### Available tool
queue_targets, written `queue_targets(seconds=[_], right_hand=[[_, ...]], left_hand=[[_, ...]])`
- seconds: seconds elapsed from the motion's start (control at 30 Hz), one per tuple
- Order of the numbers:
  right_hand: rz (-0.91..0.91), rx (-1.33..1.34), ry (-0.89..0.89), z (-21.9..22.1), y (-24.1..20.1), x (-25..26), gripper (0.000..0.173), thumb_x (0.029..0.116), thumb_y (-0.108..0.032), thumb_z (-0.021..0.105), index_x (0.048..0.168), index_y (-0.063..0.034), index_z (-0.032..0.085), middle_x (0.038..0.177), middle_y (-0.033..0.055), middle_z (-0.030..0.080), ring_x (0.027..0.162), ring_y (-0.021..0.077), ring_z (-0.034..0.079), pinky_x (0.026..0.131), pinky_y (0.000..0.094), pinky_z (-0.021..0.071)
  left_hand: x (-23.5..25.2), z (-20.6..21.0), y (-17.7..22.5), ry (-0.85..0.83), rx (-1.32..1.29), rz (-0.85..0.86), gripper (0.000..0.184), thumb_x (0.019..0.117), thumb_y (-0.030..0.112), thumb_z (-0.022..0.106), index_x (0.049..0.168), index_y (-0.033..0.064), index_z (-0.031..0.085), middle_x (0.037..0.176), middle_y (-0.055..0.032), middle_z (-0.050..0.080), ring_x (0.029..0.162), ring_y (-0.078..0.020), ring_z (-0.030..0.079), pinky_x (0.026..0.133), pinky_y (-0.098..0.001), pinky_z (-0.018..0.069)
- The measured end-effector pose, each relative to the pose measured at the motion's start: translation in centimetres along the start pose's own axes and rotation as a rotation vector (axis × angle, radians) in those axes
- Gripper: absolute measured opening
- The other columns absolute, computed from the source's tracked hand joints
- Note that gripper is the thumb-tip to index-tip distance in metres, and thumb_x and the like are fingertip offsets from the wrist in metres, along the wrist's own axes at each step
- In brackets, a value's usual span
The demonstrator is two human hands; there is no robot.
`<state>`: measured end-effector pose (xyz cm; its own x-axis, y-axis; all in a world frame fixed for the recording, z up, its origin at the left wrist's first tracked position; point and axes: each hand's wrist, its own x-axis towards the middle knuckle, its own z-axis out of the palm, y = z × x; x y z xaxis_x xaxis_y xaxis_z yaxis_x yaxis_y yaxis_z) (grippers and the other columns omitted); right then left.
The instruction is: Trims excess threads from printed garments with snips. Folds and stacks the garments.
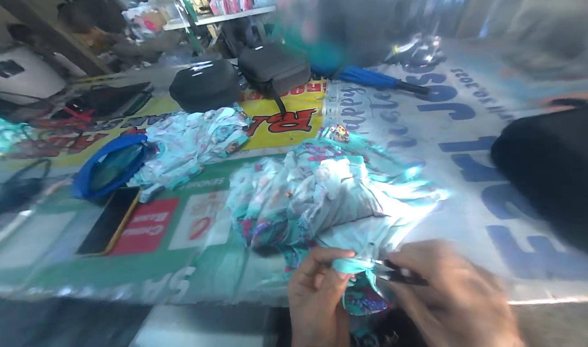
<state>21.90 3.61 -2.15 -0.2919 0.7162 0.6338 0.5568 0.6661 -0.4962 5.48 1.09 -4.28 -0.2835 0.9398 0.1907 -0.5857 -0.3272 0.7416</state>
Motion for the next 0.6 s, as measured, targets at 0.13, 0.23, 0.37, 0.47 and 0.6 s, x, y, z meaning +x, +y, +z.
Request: queue_targets(seconds=[0.13,0.23,0.37,0.47,0.6], right_hand=[[-0.01,0.007,0.014,0.31,0.28,0.11,0.019,0.0988,-0.029,0.067,0.106,-0.0108,0.068,0.097,0.0056,0.072,0.082,0.0087,0.065,0.067,0.0217,0.0491],[-0.017,0.005,0.018,0.44,0.4,0.15,0.018,0.0987,-0.028,0.067,0.106,-0.0111,0.068,0.097,0.0049,0.072,0.081,0.008,0.065,0.066,0.0215,0.0486],[-0.021,0.007,0.022,0.62,0.52,0.1,0.017,0.0985,-0.027,0.067,0.106,-0.011,0.068,0.096,0.0048,0.072,0.082,0.0085,0.065,0.066,0.0222,0.0487],[-0.022,0.001,0.037,0.85,0.6,0.03,0.017,0.0983,-0.027,0.067,0.106,-0.0114,0.068,0.096,0.0049,0.072,0.082,0.0086,0.065,0.066,0.0219,0.0489],[-0.018,0.032,0.056,1.02,0.68,-0.06,0.019,0.0993,-0.029,0.066,0.106,-0.0115,0.067,0.097,0.0044,0.072,0.082,0.0066,0.064,0.066,0.0197,0.0485]], left_hand=[[0.1,0.07,-0.13,0.003,-0.011,-0.004,0.015,0.0937,0.014,0.071,0.104,0.0051,0.077,0.096,-0.0067,0.076,0.088,-0.0079,0.073,0.082,-0.0233,0.0596],[0.05,0.13,-0.21,0.003,-0.032,-0.019,0.016,0.0938,0.014,0.071,0.105,0.0046,0.077,0.097,-0.0071,0.076,0.09,-0.0085,0.073,0.083,-0.0239,0.0596],[0.06,0.1,-0.27,0.004,-0.024,-0.02,0.016,0.0941,0.014,0.071,0.105,0.0046,0.077,0.097,-0.0074,0.076,0.089,-0.009,0.073,0.083,-0.0241,0.0595],[0.09,0.06,-0.38,0.004,-0.027,-0.028,0.015,0.0938,0.013,0.071,0.105,0.0045,0.077,0.097,-0.0072,0.076,0.089,-0.0085,0.073,0.082,-0.024,0.0597],[0.07,-0.05,-0.57,0.009,-0.017,-0.049,0.016,0.0926,0.015,0.072,0.105,0.0051,0.077,0.095,-0.0062,0.076,0.088,-0.0068,0.072,0.081,-0.0225,0.0591]])
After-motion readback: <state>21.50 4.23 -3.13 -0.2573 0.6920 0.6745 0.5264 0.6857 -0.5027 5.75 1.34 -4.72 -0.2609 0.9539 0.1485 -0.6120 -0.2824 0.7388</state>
